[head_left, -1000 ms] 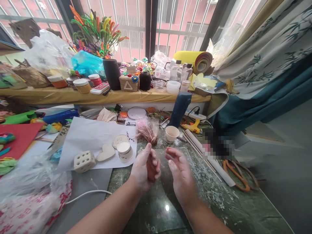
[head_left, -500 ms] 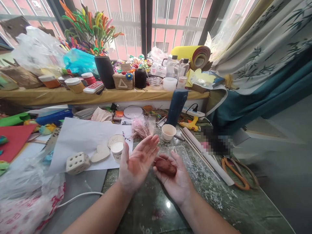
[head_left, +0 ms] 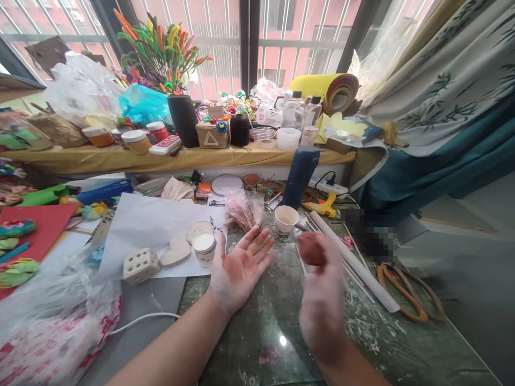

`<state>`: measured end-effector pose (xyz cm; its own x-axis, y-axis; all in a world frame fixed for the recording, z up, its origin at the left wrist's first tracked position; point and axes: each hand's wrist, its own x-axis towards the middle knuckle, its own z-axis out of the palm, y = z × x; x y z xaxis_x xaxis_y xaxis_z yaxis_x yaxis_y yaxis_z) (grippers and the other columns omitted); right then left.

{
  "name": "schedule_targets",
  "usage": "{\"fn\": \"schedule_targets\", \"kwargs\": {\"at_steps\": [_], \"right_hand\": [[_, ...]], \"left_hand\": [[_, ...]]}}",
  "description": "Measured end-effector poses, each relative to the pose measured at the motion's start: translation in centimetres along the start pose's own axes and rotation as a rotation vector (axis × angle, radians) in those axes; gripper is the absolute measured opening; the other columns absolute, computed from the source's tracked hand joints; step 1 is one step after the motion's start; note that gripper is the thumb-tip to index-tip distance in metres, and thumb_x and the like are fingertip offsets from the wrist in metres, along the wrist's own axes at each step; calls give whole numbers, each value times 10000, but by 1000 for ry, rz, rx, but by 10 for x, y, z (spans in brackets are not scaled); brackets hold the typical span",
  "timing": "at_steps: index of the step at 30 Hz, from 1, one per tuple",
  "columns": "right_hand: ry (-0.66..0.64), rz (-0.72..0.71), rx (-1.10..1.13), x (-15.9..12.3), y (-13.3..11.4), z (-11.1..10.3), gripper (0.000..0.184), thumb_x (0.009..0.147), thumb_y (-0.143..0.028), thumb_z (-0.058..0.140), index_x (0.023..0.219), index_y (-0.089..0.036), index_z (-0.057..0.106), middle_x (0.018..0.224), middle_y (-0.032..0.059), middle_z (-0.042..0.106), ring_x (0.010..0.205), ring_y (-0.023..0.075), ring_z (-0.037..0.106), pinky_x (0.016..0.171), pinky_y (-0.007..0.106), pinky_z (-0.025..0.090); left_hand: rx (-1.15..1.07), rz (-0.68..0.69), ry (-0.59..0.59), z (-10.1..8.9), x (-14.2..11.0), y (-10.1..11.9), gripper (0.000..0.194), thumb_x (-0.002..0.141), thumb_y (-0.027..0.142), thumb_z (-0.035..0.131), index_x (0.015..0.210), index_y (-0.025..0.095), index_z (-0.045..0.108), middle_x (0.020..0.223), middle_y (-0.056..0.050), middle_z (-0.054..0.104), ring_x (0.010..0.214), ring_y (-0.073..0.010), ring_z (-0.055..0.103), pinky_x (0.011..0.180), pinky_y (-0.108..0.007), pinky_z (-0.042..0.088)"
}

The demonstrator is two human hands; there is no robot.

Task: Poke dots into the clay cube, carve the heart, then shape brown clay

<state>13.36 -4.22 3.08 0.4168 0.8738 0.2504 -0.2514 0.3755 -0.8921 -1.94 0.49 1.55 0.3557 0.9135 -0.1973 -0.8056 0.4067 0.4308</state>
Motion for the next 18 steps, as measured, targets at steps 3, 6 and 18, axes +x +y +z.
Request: {"fn": "schedule_targets", "kwargs": {"at_steps": [3, 6, 18], "right_hand": [[-313, 104, -228, -9, 5, 4, 444, 788, -284, 842, 1220, -329, 750, 1405, 61, 653, 1409, 327, 492, 1271, 535, 215], [-294, 80, -306, -13, 11, 2, 365, 881, -294, 746, 1245, -331, 736, 1471, 43, 600, 1441, 300, 449, 1275, 522, 222], [-125, 1040, 680, -4, 29, 12, 307, 938, -428, 682, 1023, -135, 716, 991, 122, 782, 890, 223, 764, 848, 363, 602]], "left_hand": [[63, -40, 77, 1, -3, -3, 487, 906, 619, 661, 1124, 188, 721, 1138, -112, 755, 1030, -254, 726, 859, -375, 599], [161, 17, 198, 5, -5, -5, 321, 838, 437, 808, 994, 177, 704, 837, -16, 714, 687, -118, 675, 571, -189, 515], [864, 566, 153, 5, -10, -7, 366, 789, 309, 833, 1111, 266, 665, 832, 2, 672, 703, -151, 638, 679, -260, 526]]}}
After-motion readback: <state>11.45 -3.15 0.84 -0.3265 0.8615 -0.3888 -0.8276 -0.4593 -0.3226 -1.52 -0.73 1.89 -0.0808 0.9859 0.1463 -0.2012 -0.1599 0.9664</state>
